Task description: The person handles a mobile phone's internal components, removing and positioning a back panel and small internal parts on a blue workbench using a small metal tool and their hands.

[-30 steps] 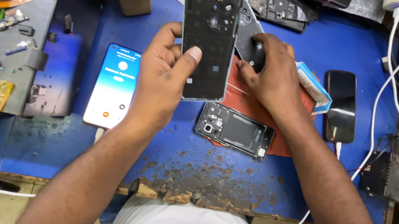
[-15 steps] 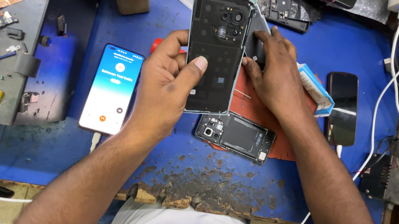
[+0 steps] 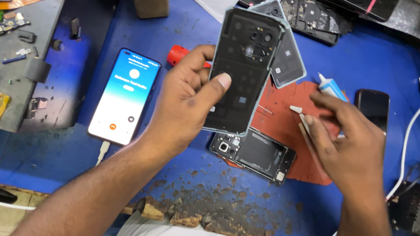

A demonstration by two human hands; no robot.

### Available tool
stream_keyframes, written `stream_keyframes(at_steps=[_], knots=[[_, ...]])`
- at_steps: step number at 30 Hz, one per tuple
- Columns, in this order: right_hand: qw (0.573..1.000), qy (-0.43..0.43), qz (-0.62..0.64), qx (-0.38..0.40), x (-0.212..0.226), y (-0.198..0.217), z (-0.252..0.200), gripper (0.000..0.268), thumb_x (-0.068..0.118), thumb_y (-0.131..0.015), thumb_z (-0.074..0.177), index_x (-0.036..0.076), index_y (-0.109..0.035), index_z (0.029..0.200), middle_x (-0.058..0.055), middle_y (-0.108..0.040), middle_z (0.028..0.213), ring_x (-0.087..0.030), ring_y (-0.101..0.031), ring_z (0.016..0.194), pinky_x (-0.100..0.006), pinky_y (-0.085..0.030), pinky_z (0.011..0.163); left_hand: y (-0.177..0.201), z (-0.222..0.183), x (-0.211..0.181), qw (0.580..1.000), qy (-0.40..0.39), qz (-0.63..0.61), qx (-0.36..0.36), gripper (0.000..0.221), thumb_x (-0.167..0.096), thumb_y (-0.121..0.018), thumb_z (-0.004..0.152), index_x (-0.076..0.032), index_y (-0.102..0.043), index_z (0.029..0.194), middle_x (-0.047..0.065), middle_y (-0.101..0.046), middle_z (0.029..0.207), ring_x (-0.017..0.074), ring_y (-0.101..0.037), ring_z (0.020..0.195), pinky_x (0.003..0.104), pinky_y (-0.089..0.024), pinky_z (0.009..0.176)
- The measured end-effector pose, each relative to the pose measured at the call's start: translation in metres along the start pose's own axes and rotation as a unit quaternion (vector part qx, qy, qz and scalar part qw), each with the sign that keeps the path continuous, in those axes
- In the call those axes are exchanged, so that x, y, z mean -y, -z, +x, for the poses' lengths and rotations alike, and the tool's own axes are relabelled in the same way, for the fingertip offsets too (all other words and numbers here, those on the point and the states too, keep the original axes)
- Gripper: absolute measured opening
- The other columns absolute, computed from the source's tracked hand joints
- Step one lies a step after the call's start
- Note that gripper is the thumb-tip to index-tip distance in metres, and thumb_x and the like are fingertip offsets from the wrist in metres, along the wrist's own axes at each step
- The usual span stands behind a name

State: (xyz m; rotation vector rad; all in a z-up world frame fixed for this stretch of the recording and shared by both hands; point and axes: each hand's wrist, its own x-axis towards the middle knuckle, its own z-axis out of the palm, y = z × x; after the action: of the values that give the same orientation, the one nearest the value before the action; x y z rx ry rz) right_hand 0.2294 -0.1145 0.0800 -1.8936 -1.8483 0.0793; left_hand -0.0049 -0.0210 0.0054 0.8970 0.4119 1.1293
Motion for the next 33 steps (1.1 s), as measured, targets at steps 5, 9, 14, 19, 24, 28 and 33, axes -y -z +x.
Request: stream_keyframes(at_steps=[5, 9, 14, 19, 24, 28, 33], knots=[[0.998, -0.001, -0.016, -0.055, -0.020, -0.002, -0.015, 0.013, 0.001, -0.075, 0.099, 0.002, -0.074, 0.112, -0.010, -0.076, 0.106, -0.015, -0.076, 0.089, -0.024, -0.058, 0.076, 0.003, 0.003, 0.007, 1.000, 0.015, -0.010, 0.005, 0.025, -0.003, -0.055, 0.105, 0.001, -0.055, 0.130, 0.006, -0.073, 0.100, 0.0051, -0.067, 0.088, 0.023, -0.055, 0.082], [0.997, 0.021, -0.043, -0.068, -0.032, -0.004, -0.019, 0.010, -0.003, -0.075, 0.100, 0.001, -0.074, 0.109, -0.011, -0.075, 0.104, -0.016, -0.075, 0.088, -0.025, -0.057, 0.075, 0.005, 0.004, 0.009, 0.999, 0.037, -0.006, 0.005, 0.025, -0.005, -0.056, 0.106, 0.001, -0.056, 0.130, 0.006, -0.072, 0.098, 0.0055, -0.065, 0.082, 0.023, -0.052, 0.074], [0.996, 0.022, -0.076, -0.037, -0.031, 0.002, -0.018, 0.014, -0.001, -0.077, 0.096, 0.003, -0.075, 0.110, -0.012, -0.075, 0.106, -0.022, -0.074, 0.089, -0.029, -0.056, 0.075, 0.003, 0.004, 0.006, 0.999, 0.036, -0.021, 0.015, 0.023, -0.006, -0.057, 0.106, 0.001, -0.056, 0.128, 0.007, -0.073, 0.103, 0.0069, -0.068, 0.090, 0.025, -0.055, 0.084], [0.994, 0.044, -0.097, -0.026, -0.038, 0.009, -0.018, 0.010, 0.001, -0.078, 0.099, 0.003, -0.073, 0.107, -0.013, -0.074, 0.103, -0.024, -0.074, 0.090, -0.030, -0.057, 0.078, 0.003, -0.001, 0.003, 0.998, 0.024, 0.038, -0.047, 0.024, -0.006, -0.061, 0.103, 0.000, -0.059, 0.127, 0.002, -0.066, 0.101, 0.0043, -0.060, 0.090, 0.022, -0.050, 0.086], [0.996, 0.026, -0.082, -0.027, -0.035, 0.013, -0.016, 0.008, -0.003, -0.074, 0.104, 0.001, -0.072, 0.110, -0.013, -0.074, 0.098, -0.021, -0.074, 0.085, -0.029, -0.057, 0.073, 0.017, -0.004, 0.004, 0.987, -0.089, 0.078, -0.111, 0.015, -0.001, -0.068, 0.113, 0.002, -0.058, 0.124, 0.002, -0.062, 0.102, 0.0047, -0.051, 0.087, 0.019, -0.041, 0.091], [0.995, 0.002, -0.069, -0.073, -0.030, 0.022, -0.011, 0.009, -0.007, -0.071, 0.102, -0.003, -0.070, 0.111, -0.014, -0.071, 0.088, -0.017, -0.069, 0.073, -0.029, -0.051, 0.062, 0.019, -0.008, -0.005, 0.990, -0.103, 0.030, -0.096, 0.013, 0.004, -0.059, 0.114, 0.002, -0.055, 0.127, 0.007, -0.064, 0.113, 0.0109, -0.060, 0.099, 0.025, -0.049, 0.101], [0.990, -0.034, -0.004, -0.138, -0.044, 0.033, -0.021, 0.006, 0.002, -0.072, 0.117, -0.004, -0.071, 0.116, -0.005, -0.067, 0.081, -0.007, -0.062, 0.067, -0.021, -0.044, 0.058, 0.008, -0.009, -0.012, 0.994, -0.026, 0.027, -0.101, 0.006, 0.000, -0.054, 0.115, -0.001, -0.049, 0.111, 0.014, -0.064, 0.112, 0.0192, -0.070, 0.098, 0.036, -0.064, 0.099]])
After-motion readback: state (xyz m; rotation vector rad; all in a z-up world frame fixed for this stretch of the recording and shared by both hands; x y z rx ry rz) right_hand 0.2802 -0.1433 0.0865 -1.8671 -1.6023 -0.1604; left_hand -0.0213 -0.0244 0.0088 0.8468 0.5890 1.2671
